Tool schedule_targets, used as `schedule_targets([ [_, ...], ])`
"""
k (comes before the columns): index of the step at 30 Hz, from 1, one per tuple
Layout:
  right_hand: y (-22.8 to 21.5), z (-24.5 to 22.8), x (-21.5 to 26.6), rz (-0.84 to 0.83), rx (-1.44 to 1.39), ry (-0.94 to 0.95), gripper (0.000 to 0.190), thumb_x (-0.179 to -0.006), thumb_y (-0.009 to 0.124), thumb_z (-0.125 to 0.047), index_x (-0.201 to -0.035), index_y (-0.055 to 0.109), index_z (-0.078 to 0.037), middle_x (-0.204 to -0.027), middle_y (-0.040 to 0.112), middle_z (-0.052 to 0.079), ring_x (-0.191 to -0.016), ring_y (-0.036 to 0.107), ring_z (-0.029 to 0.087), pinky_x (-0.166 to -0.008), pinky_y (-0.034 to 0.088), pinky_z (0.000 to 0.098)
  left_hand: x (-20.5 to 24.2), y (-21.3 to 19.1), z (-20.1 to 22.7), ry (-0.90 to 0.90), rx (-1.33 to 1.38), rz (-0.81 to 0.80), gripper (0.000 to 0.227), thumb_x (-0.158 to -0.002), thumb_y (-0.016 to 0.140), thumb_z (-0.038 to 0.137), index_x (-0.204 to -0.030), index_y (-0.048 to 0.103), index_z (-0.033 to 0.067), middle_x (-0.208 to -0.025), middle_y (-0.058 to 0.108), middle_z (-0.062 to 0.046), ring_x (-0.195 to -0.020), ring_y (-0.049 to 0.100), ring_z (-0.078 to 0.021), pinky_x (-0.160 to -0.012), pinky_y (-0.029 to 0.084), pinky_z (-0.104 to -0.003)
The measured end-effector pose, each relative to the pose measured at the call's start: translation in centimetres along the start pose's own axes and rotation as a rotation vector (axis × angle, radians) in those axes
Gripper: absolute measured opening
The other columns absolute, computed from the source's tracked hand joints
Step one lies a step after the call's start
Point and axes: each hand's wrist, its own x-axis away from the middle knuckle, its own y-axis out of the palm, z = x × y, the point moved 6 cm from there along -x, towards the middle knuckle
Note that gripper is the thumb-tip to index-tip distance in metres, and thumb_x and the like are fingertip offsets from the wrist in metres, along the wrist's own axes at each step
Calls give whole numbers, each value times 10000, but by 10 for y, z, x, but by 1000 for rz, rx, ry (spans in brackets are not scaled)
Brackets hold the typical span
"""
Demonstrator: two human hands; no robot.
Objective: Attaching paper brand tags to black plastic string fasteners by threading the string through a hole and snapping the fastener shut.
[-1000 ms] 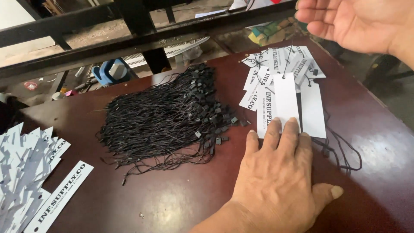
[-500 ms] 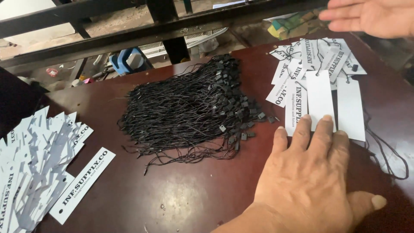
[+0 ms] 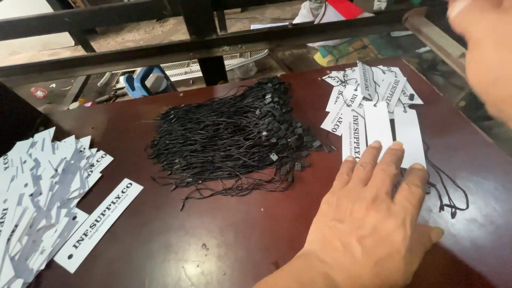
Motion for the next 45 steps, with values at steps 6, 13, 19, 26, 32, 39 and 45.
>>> schedule_targets([
  [6,5,-66,157,-169,-499,-139,201,-1072,615,-30,-1263,671,-51,-1078,698,82,-961,629,127,-872,478,238,63,-84,-14,75,-108,326,526,-770,810,205,-1246,650,50,-1117,608,-198,-913,542,-391,-640,386,-526],
  [13,46,-83,196,-323,-239,-212,225,-949,677,-91,-1140,796,-88,-962,688,48,-749,543,161,-695,423,311,125,-175,-88,-268,-409,428,178,-884,691,214,-1029,658,116,-887,559,-81,-785,555,-343,-621,480,-486],
  [19,65,-111,223,-286,127,-515,235,-847,715,-265,-1061,809,-292,-869,718,-114,-726,655,126,-817,496,301,160,-194,-127,-484,-495,461,177,-892,693,247,-1045,666,161,-834,548,-58,-722,600,-334,-539,456,-499],
  [26,55,-112,230,-238,69,-602,182,-963,664,-191,-1078,800,-229,-951,705,-76,-848,663,151,-775,479,332,181,-218,-151,-898,-459,491,258,-866,682,334,-1112,700,260,-958,634,27,-820,656,-263,-656,514,-527],
  [32,57,-104,221,-312,-45,-457,125,-1005,681,-192,-925,764,-143,-888,712,-24,-864,633,158,-818,441,327,188,-219,-150,-979,-423,500,206,-879,638,354,-1060,718,296,-870,614,81,-626,597,-229,-629,483,-466],
  [39,60,-92,218,-346,-104,-279,129,-1097,631,-230,-1042,697,-133,-623,674,65,-636,641,179,-737,474,351,150,-189,-99,-379,-463,435,92,-930,663,238,-908,642,151,-833,549,-69,-766,598,-327,-600,467,-487],
  [45,50,-102,218,-374,-163,-204,144,-973,712,-211,-1108,747,-175,-719,733,31,-664,631,146,-715,454,308,85,-133,-63,-346,-117,283,495,-866,618,209,-1348,590,101,-1128,624,-111,-762,676,-404,-579,510,-574],
])
